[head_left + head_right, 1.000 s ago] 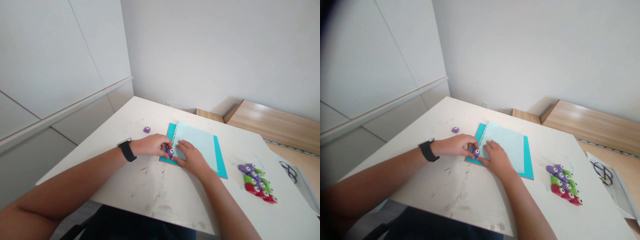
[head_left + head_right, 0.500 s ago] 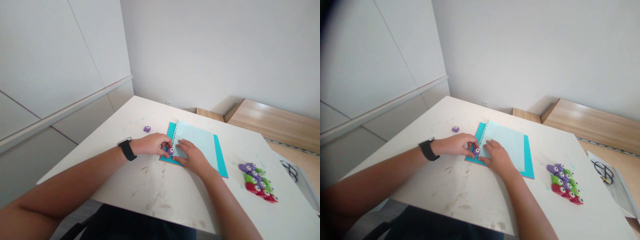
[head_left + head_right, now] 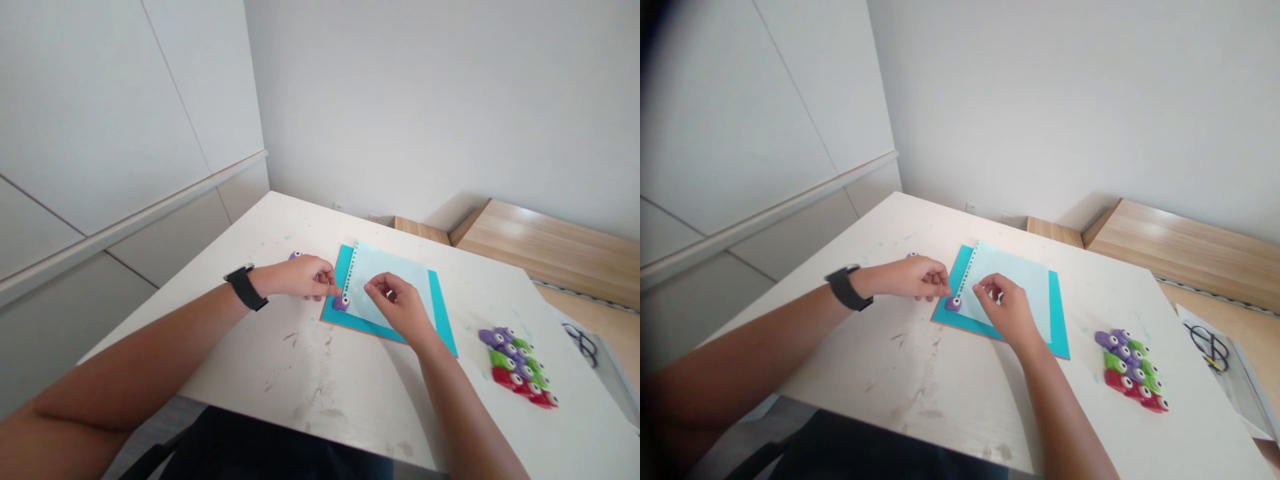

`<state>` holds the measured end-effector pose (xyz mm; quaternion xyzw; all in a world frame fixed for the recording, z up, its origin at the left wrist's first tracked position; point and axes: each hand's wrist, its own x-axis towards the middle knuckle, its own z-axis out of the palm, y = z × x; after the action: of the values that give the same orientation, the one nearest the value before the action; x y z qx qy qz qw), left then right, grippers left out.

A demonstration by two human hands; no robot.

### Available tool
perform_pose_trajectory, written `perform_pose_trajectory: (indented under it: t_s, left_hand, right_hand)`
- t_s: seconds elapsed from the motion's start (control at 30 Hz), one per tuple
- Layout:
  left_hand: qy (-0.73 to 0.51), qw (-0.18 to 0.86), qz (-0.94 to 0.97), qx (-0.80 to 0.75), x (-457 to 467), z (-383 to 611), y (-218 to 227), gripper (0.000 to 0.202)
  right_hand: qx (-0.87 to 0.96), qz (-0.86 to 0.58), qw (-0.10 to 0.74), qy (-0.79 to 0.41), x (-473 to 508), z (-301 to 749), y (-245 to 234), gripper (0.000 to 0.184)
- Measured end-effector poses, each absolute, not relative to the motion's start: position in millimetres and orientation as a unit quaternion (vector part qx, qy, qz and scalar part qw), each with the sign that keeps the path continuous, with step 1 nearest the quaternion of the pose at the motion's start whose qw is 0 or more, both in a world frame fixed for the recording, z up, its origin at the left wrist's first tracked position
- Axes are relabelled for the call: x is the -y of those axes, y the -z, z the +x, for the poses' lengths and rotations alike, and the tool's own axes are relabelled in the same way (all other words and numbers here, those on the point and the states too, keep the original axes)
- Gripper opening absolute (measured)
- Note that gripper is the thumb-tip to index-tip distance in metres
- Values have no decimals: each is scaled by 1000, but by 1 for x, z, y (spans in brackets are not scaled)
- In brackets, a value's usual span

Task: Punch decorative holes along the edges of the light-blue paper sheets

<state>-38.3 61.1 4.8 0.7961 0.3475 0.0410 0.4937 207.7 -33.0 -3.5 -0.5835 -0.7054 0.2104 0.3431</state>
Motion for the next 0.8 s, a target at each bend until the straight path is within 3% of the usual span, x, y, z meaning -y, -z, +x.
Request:
perform_pose_trajectory:
  t_s: [0.13,0.23,0.4,0.8]
  left_hand:
    - [-32,478,792,-378,-58,-38,-7,46]
    - [-61,425,827,-362,-52,-37,-12,37]
    - [-118,332,890,-290,-43,-35,-22,22]
    - [-85,441,811,-376,-45,-26,4,43]
  right_hand:
    - [685,-588,349,-251,34,200,6,19]
    - [760,-533,313,-200,39,194,6,10]
    - [797,-514,279,-150,42,192,3,12]
    - [652,-622,302,-311,35,184,22,23]
